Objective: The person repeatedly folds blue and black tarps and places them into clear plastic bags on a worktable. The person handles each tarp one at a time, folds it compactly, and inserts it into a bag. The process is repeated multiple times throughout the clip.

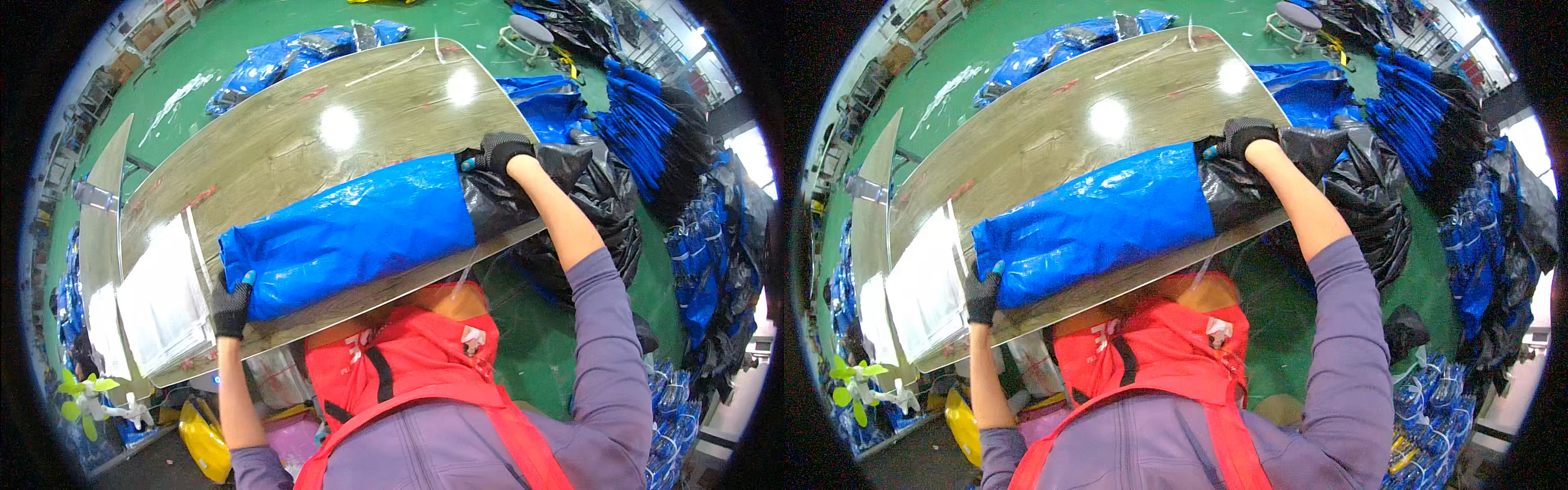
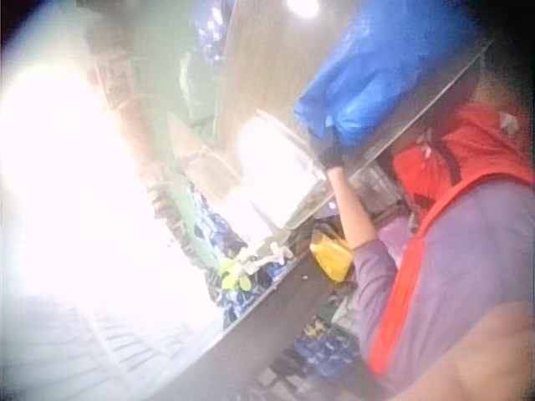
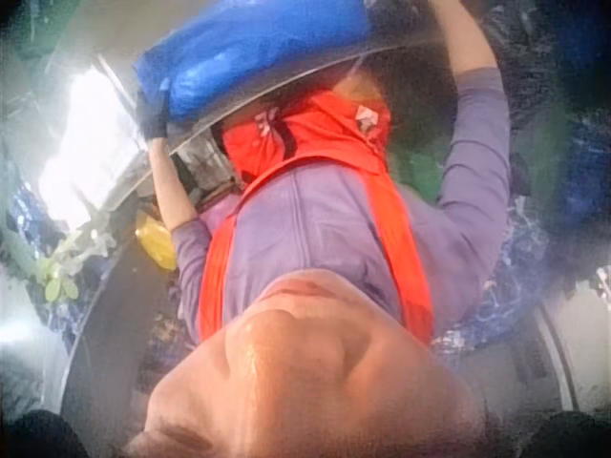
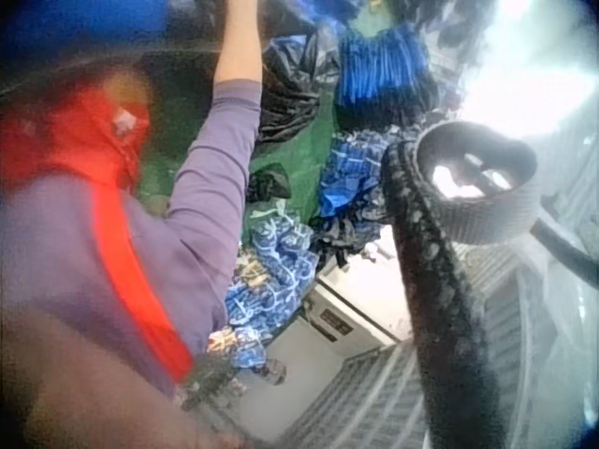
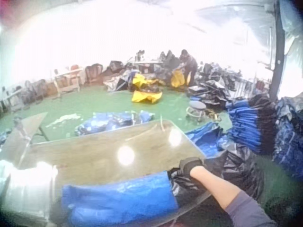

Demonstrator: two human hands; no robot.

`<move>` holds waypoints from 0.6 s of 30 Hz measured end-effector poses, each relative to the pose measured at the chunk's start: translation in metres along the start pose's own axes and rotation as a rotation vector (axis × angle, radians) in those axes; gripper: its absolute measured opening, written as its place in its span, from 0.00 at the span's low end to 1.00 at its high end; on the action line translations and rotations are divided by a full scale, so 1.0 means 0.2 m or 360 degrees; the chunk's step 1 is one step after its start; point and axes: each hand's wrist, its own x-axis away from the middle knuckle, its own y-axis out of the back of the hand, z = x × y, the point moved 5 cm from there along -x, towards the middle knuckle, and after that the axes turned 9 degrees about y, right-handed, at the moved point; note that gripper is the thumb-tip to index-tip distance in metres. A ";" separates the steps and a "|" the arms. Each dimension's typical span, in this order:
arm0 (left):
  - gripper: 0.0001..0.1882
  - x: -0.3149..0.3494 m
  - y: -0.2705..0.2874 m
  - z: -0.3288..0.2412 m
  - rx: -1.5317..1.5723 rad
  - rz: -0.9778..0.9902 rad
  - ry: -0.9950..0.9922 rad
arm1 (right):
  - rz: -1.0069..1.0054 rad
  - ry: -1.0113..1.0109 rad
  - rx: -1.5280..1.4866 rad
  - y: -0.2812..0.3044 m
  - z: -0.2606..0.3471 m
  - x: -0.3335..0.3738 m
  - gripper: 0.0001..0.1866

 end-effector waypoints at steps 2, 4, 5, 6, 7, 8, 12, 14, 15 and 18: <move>0.32 -0.03 0.04 -0.16 -0.0534 -0.0058 0.0327 | -0.0108 -0.0001 0.0030 0.02 0.00 0.03 0.32; 0.35 -0.04 0.01 -0.58 -0.1687 -0.0464 -0.0282 | 0.0037 -0.0015 -0.0010 0.02 0.02 0.04 0.29; 0.35 -0.02 -0.07 -0.80 -0.1258 -0.0522 -0.0673 | 0.0023 0.0011 -0.0029 0.03 0.05 0.04 0.31; 0.35 0.00 -0.18 -0.99 -0.0906 -0.0531 -0.0948 | 0.0076 -0.0087 0.0040 0.05 0.06 0.05 0.32; 0.35 0.03 -0.35 -1.13 -0.0533 -0.0247 -0.1117 | 0.0039 -0.0055 0.0078 0.07 0.07 0.06 0.31; 0.36 0.06 -0.52 -1.24 -0.0150 0.0038 -0.1260 | 0.0003 -0.0041 0.0060 0.09 0.08 0.08 0.30; 0.45 0.05 -1.06 -1.24 -0.0977 0.0286 -0.1232 | -0.0580 0.0153 0.0285 0.14 0.00 0.26 0.25; 0.46 0.04 -1.09 -1.19 -0.0894 0.0215 -0.1303 | -0.0872 0.0071 0.0388 0.11 -0.16 0.40 0.26; 0.45 0.05 -1.09 -1.16 -0.0913 0.0314 -0.1281 | -0.0645 0.0025 -0.0078 0.01 -0.21 0.39 0.25; 0.44 0.04 -1.05 -1.23 -0.0988 0.0343 -0.1293 | -0.0560 -0.0056 -0.0229 -0.14 -0.30 0.36 0.25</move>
